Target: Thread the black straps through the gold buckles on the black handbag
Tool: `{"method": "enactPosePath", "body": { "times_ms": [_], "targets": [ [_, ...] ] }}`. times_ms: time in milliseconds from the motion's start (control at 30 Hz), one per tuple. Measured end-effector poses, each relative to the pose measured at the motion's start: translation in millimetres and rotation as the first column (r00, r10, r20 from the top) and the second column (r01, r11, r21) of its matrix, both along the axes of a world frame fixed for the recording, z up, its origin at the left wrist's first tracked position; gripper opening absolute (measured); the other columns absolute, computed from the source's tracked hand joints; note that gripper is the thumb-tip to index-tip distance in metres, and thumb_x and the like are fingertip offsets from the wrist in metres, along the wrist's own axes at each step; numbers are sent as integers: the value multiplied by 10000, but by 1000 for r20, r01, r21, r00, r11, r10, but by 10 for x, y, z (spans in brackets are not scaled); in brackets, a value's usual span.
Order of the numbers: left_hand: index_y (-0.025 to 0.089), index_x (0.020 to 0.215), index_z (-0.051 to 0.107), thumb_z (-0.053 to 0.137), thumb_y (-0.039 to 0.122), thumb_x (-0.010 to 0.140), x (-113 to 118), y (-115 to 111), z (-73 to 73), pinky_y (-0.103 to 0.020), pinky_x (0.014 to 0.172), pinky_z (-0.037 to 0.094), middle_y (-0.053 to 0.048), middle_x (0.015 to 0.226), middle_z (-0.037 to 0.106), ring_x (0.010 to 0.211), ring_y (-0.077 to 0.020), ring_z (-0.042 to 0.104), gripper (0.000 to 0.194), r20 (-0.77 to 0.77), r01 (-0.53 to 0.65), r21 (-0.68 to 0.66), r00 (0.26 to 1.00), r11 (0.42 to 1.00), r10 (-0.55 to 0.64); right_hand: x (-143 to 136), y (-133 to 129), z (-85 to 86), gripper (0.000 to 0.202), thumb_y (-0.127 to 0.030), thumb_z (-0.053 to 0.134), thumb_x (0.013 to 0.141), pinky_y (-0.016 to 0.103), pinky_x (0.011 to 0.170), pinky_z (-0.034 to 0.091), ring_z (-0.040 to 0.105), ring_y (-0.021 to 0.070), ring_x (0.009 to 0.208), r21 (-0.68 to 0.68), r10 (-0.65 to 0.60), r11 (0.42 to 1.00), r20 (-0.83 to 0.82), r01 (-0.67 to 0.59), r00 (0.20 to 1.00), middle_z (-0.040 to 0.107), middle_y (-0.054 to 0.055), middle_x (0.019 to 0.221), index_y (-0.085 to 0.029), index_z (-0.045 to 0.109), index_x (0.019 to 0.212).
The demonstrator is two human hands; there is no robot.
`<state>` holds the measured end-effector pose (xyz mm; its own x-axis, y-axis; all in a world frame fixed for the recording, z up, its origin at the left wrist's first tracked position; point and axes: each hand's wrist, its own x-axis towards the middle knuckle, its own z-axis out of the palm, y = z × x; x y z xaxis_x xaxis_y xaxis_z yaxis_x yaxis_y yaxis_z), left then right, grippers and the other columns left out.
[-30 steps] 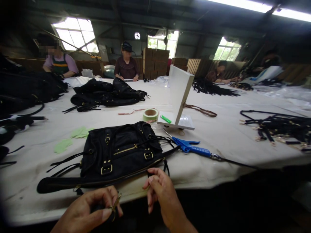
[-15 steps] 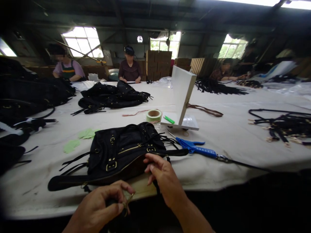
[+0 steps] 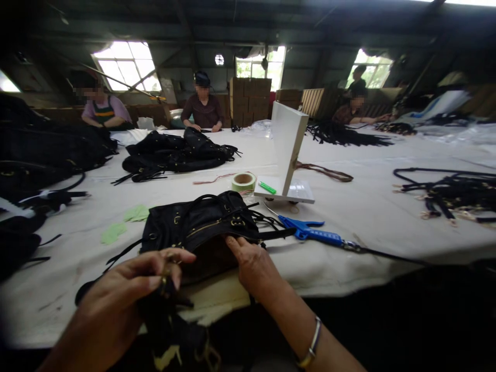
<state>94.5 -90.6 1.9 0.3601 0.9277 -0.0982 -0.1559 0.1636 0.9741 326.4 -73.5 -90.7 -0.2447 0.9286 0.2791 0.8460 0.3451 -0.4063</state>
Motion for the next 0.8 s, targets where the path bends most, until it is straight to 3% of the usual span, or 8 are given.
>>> {"method": "enactPosePath", "body": {
  "times_ms": [100, 200, 333, 400, 467, 567, 667, 800],
  "targets": [
    [171, 721, 615, 680, 273, 788, -36, 24, 289, -260, 731, 508, -80, 959, 655, 969, -238, 591, 138, 35, -141, 266, 990, 954, 137, -6, 43, 62, 843, 26, 443, 707, 377, 905, 536, 613, 269, 1061, 0, -27, 1000, 46, 27, 999, 527, 103, 1343, -218, 291, 1499],
    [178, 754, 606, 604, 206, 837, 62, 28, 356, -270, 768, 505, -58, 1036, 634, 950, -211, 605, 88, -62, -153, 536, 974, 830, 220, -45, 60, 132, 885, -35, 521, 684, 405, 843, 554, 642, 291, 971, -23, -82, 996, 151, 86, 985, 555, 111, 1305, -214, 256, 1510],
    [178, 782, 537, 506, 96, 854, 324, 31, 150, -241, 826, 464, -17, 1011, 615, 917, -133, 604, 114, -325, 139, 752, 928, 644, 180, -74, 72, 201, 926, -114, 609, 662, 385, 812, 550, 653, 289, 946, -72, -107, 990, 183, 122, 977, 540, 99, 1336, -240, 245, 1503],
    [172, 805, 534, 485, 68, 838, 445, 32, 1, -238, 847, 443, -15, 994, 611, 931, -121, 589, 120, -408, 266, 798, 899, 541, 159, -62, 87, 204, 897, -199, 636, 691, 393, 801, 547, 650, 302, 958, -81, -98, 990, 178, 114, 979, 531, 103, 1348, -231, 250, 1500],
    [165, 829, 549, 473, 69, 810, 546, 39, -154, -277, 870, 427, -25, 994, 611, 949, -147, 577, 124, -497, 387, 782, 860, 489, 115, -40, 106, 188, 871, -268, 623, 736, 399, 781, 544, 651, 311, 960, -75, -87, 992, 179, 101, 980, 533, 117, 1341, -221, 228, 1511],
    [156, 785, 543, 473, 81, 730, 659, 87, -381, -318, 783, 431, -47, 907, 604, 864, -189, 574, 117, -605, 498, 694, 795, 519, 46, -9, 129, 150, 896, -252, 608, 744, 391, 771, 543, 655, 312, 957, -75, -85, 992, 178, 100, 980, 542, 128, 1327, -226, 179, 1530],
    [161, 709, 545, 509, 93, 659, 728, 177, -553, -311, 672, 402, -28, 753, 587, 717, -184, 556, 92, -651, 502, 632, 757, 590, 52, 11, 134, 111, 940, -215, 634, 706, 395, 808, 544, 654, 313, 969, -88, -100, 990, 140, 113, 985, 535, 129, 1342, -234, 186, 1532],
    [155, 705, 593, 545, 91, 655, 761, 317, -614, -325, 714, 424, -36, 740, 626, 746, -215, 589, 94, -766, 524, 526, 634, 670, 106, 26, 114, 79, 907, -174, 603, 709, 421, 855, 546, 644, 320, 1013, -36, -95, 995, 50, 97, 994, 509, 101, 1385, -271, 217, 1524]
  ]
}}
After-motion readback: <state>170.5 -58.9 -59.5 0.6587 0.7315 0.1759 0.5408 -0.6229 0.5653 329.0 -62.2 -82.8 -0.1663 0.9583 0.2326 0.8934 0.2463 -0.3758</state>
